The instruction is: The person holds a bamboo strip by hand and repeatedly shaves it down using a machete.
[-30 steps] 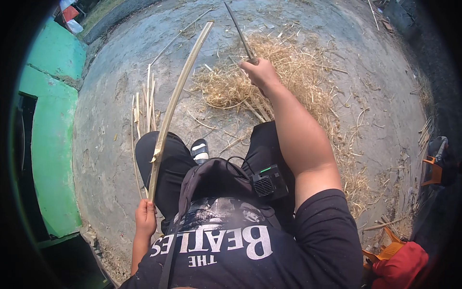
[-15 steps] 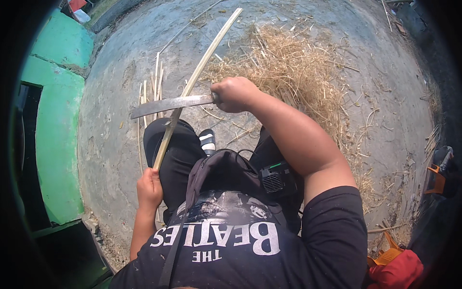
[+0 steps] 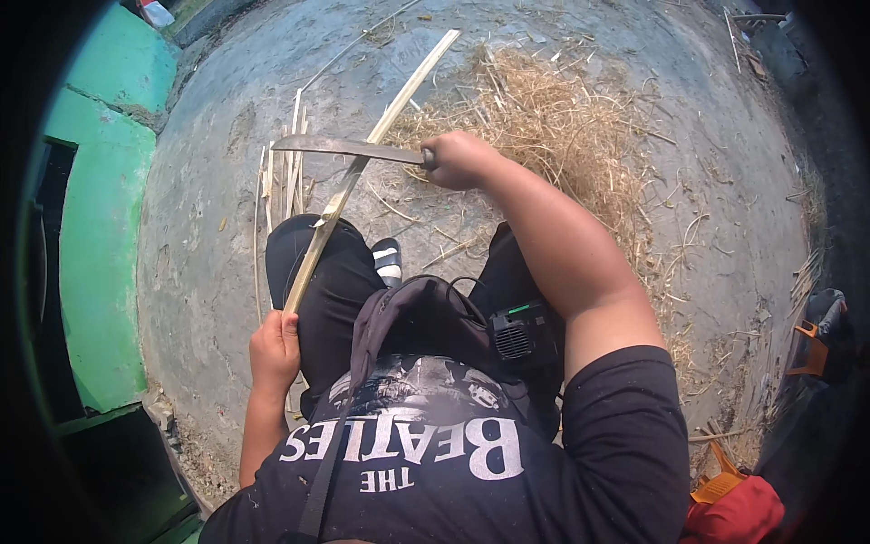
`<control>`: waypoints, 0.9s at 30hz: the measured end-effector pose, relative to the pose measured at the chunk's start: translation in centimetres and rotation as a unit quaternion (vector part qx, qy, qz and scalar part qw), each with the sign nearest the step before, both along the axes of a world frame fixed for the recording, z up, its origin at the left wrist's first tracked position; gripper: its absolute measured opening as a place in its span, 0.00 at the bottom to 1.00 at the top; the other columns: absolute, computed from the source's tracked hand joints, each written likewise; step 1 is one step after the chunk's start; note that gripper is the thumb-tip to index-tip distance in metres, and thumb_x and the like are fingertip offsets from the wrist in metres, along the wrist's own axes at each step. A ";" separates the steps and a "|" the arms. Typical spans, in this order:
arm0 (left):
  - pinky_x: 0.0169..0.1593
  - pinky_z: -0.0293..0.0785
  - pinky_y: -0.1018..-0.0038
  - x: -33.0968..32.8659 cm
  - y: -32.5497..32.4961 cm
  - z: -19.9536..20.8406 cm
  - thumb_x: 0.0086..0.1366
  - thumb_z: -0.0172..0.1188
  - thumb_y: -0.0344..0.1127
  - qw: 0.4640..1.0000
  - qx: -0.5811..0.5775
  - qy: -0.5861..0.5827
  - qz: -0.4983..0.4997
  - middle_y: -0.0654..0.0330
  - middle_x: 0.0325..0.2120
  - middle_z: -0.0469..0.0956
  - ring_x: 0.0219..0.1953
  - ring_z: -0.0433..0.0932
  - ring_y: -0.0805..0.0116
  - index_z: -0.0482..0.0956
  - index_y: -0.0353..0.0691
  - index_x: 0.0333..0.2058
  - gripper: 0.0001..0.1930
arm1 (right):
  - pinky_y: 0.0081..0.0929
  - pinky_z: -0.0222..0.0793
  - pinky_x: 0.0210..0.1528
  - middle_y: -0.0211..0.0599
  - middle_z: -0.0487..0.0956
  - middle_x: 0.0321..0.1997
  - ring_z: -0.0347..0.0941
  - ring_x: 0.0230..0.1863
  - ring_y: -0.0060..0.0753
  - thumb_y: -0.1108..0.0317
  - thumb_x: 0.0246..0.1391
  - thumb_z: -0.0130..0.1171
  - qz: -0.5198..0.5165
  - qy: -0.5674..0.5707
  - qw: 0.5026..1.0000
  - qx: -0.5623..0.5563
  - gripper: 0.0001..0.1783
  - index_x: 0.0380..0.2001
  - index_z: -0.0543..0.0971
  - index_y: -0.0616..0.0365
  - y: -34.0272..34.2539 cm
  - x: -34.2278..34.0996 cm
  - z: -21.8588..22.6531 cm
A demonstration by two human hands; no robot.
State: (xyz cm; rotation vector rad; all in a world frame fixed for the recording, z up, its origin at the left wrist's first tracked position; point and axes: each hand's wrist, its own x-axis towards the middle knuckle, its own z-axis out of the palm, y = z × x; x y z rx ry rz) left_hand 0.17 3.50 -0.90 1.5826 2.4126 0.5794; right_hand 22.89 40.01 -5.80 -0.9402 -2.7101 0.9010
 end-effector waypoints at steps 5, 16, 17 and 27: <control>0.29 0.68 0.49 -0.3 -0.5 0.2 0.75 0.51 0.51 0.999 -0.039 -0.017 0.018 0.41 0.20 0.74 0.27 0.75 0.34 0.70 0.36 0.27 0.24 | 0.50 0.77 0.42 0.49 0.83 0.32 0.81 0.38 0.57 0.65 0.50 0.60 0.042 -0.007 0.997 0.059 0.09 0.34 0.81 0.54 -1.9 -0.7 1.2; 0.29 0.68 0.50 -0.7 -0.7 0.6 0.75 0.52 0.51 0.999 -0.038 -0.020 0.002 0.43 0.21 0.75 0.27 0.76 0.35 0.72 0.36 0.29 0.22 | 0.49 0.77 0.46 0.51 0.84 0.36 0.82 0.41 0.55 0.62 0.52 0.62 0.005 -0.026 1.000 0.001 0.13 0.39 0.82 0.54 -0.5 0.2 0.8; 0.29 0.68 0.50 -0.6 -1.0 0.5 0.75 0.52 0.51 0.999 -0.039 -0.020 0.001 0.43 0.21 0.75 0.27 0.76 0.35 0.72 0.36 0.29 0.22 | 0.49 0.76 0.46 0.50 0.84 0.35 0.81 0.40 0.56 0.62 0.52 0.62 0.059 -0.033 0.997 0.041 0.12 0.38 0.82 0.54 -1.5 -0.2 1.5; 0.29 0.68 0.49 0.2 -3.2 0.3 0.75 0.53 0.50 0.999 -0.049 -0.009 0.017 0.43 0.21 0.75 0.27 0.76 0.35 0.73 0.37 0.31 0.21 | 0.49 0.76 0.47 0.51 0.84 0.36 0.81 0.42 0.56 0.62 0.50 0.62 0.046 -0.013 0.999 -0.008 0.12 0.36 0.81 0.56 -0.7 0.3 0.4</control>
